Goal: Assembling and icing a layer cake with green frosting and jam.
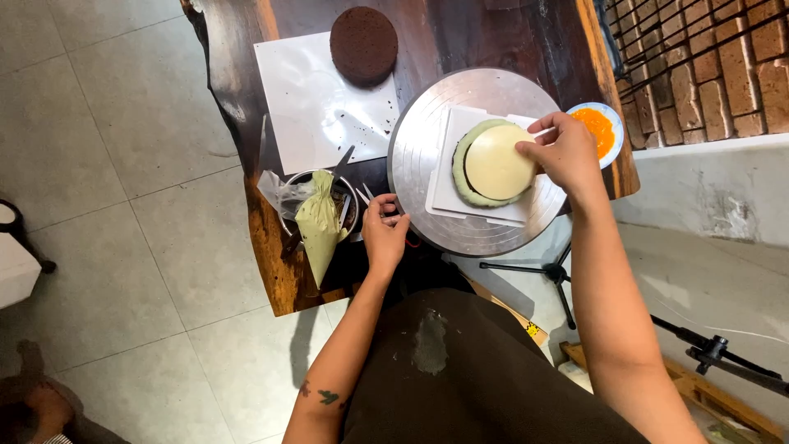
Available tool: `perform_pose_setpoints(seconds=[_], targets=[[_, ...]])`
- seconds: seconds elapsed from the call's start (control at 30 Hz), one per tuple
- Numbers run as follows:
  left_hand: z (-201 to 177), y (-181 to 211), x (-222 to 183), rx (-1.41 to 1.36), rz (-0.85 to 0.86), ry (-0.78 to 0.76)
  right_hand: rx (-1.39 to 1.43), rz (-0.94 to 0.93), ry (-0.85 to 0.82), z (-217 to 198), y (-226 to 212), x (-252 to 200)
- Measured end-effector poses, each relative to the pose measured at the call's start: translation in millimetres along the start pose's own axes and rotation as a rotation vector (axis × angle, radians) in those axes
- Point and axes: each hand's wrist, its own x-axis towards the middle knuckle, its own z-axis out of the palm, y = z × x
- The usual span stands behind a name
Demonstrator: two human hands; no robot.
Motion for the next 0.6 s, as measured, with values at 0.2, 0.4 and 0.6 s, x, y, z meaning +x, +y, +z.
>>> perform_pose_setpoints(seconds=[0.2,0.4,0.6], targets=[[-1,4,-3,0.000,-0.002,-0.005,-0.148,-0.097,0.055,4,18,2],[-2,3,-1,0.009,0.003,-0.021,0.146,0.087,-0.002,2,4,-6],[-1,3,-1,0.006,-0.004,-0.014,0.121,0.039,-0.122,8,12,-5]])
